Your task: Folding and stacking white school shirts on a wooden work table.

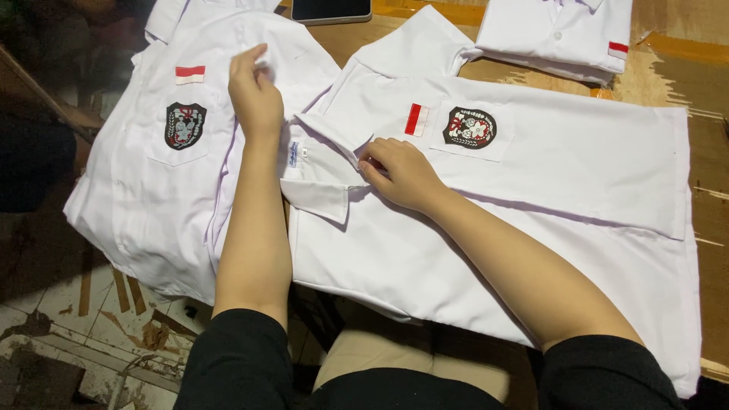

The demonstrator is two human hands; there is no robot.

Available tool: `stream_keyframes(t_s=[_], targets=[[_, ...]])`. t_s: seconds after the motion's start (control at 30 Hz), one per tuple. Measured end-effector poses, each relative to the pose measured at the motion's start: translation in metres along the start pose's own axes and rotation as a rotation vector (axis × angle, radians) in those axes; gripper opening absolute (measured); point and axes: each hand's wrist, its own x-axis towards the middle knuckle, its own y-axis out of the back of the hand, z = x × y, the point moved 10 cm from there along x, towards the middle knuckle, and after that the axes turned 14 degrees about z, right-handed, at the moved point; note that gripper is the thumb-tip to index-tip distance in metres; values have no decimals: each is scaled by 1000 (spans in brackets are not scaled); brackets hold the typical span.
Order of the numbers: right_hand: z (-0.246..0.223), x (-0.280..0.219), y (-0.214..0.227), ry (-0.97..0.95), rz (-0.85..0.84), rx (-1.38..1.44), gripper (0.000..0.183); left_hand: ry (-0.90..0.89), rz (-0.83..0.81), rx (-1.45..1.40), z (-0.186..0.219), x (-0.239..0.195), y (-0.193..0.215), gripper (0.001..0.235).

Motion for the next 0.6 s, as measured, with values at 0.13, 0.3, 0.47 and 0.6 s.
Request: stream_keyframes(t_s=[0.13,0.3,0.47,0.6], targets=[[0,1,0,-20,-12,6,15,-252,-38,-8,45,-10,5,67],[2,0,1,-19,16,10,21,-105,-301,102,61,-32,-13,43],[-15,0,13,119,119,41,29,74,-680,273,43,-49,-16,42],[-21,-1,14,166,125,24,32,20,-791,182,80,-65,-16,49]])
